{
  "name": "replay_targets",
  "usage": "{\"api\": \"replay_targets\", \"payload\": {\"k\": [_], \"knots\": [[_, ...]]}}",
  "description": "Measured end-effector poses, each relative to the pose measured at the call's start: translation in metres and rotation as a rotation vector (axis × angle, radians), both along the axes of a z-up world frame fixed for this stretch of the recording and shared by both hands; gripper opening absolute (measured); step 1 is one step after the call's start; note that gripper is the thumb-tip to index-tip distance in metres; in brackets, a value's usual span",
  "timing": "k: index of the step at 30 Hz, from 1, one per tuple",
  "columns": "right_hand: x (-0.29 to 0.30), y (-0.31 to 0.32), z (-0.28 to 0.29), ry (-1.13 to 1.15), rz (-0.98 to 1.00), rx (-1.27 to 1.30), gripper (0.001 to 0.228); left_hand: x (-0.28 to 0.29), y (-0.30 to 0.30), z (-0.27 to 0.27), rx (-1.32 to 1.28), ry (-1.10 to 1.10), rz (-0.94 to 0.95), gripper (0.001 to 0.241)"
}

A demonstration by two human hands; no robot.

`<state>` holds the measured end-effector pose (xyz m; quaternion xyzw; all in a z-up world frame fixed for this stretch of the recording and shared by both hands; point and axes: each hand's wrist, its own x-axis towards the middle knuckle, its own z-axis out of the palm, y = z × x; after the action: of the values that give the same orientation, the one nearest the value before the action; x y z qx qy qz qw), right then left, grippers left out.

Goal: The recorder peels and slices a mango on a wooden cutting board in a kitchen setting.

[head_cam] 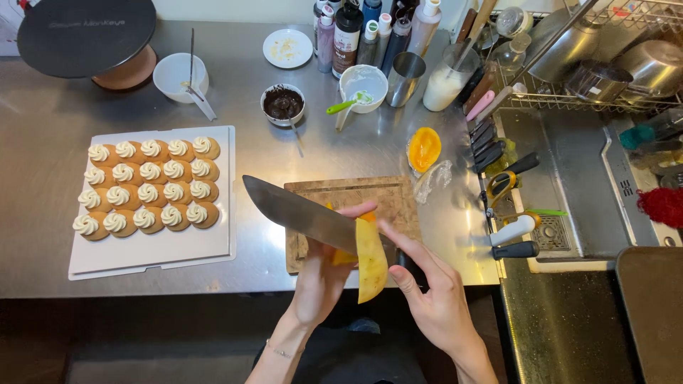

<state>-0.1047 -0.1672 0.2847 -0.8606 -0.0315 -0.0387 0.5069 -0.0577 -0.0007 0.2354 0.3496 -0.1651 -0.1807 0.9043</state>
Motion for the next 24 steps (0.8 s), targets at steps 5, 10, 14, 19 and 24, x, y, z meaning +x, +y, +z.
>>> {"api": "replay_targets", "payload": {"k": [5,10,14,19,24], "knots": [[-0.003,0.000,0.010,-0.241,-0.071,-0.278,0.038,-0.015,0.004,-0.036,0.449,0.126,0.279,0.044],[-0.005,0.002,0.004,-0.269,-0.128,-0.259,0.031,-0.009,0.000,-0.031,0.439,0.136,0.247,0.043],[-0.007,-0.001,-0.016,-0.201,-0.172,-0.181,0.025,-0.009,-0.002,-0.023,0.633,0.015,0.232,0.043],[0.001,-0.027,-0.091,0.093,-0.186,0.441,0.027,-0.003,-0.005,-0.036,0.693,-0.039,0.115,0.040],[0.047,-0.056,-0.154,0.623,-0.369,0.863,0.035,0.019,-0.006,-0.129,1.051,-0.311,0.317,0.034]]}}
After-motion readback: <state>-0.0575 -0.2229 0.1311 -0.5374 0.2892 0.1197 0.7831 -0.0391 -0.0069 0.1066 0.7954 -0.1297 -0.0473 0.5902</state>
